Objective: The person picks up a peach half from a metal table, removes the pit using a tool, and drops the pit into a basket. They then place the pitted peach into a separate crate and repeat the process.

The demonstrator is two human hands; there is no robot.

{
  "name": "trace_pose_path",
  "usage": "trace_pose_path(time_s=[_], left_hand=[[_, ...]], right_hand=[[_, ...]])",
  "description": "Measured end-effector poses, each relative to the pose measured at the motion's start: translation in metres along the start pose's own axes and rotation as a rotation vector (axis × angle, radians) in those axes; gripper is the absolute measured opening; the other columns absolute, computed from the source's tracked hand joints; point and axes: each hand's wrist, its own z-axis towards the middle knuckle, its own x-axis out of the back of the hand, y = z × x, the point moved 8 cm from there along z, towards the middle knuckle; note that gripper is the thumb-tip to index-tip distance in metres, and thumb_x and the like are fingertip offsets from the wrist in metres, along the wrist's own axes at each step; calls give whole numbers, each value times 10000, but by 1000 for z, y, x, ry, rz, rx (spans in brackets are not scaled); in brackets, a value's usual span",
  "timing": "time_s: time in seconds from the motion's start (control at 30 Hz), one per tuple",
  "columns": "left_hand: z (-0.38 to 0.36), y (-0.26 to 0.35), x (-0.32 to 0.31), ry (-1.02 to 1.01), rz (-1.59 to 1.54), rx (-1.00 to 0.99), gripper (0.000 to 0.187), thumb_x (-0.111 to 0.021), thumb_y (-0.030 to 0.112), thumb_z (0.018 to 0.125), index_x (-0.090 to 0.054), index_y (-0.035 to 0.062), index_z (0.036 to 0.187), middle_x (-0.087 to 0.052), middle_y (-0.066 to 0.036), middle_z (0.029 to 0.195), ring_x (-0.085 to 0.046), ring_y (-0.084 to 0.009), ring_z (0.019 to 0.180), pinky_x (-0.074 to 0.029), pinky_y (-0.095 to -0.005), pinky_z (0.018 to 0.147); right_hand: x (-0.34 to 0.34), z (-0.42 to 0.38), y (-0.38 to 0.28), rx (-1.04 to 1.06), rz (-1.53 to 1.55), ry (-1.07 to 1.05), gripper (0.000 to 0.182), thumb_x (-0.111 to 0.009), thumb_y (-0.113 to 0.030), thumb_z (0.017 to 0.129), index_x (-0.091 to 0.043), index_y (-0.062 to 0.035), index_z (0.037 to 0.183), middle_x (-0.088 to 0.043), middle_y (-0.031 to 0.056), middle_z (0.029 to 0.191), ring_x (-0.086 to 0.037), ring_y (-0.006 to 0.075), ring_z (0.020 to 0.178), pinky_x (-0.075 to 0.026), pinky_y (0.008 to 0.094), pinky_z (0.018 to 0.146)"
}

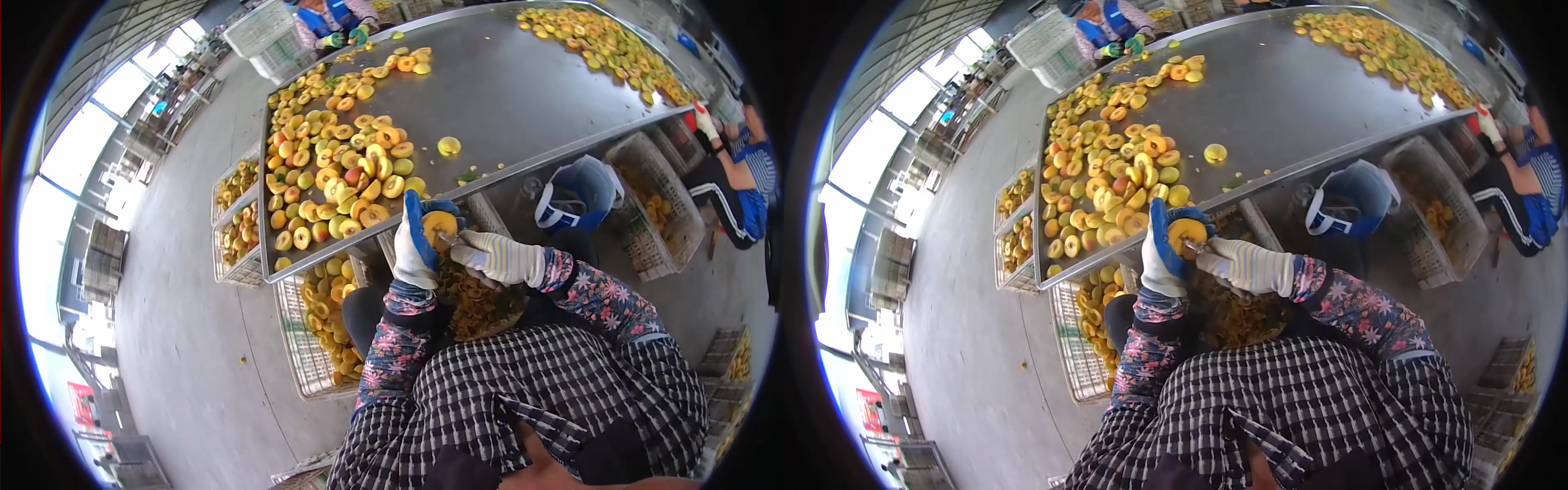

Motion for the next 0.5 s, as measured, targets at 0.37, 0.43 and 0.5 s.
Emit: trace_pose_path(time_s=[0.37, 0.43, 0.5], left_hand=[[32, -30, 33, -4, 148, -50, 524, -381, 408, 1074, -628, -45, 983, -681, -118, 839, -679, -206, 734, -561, -330, 702], [22, -7, 15, -83, 473, -325, 498, -427, 392, 1063, -640, -49, 979, -681, -120, 835, -673, -220, 723, -559, -335, 700], [33, -14, 30, -144, 634, -462, 514, -417, 409, 1061, -642, -45, 971, -683, -124, 833, -669, -231, 720, -557, -343, 704]], right_hand=[[0, 14, 24, 58, -12, 24, 505, -486, -541, 1003, -545, -61, 1149, -500, -14, 633, -443, 76, 412, -360, 235, 399], [-6, 14, 26, 42, 65, 17, 464, -496, -538, 1001, -551, -82, 1063, -480, -24, 615, -414, 77, 403, -344, 239, 399], [-7, 7, 27, -77, 232, 9, 431, -505, -531, 1000, -550, -103, 977, -451, -37, 597, -375, 75, 395, -316, 244, 397]])
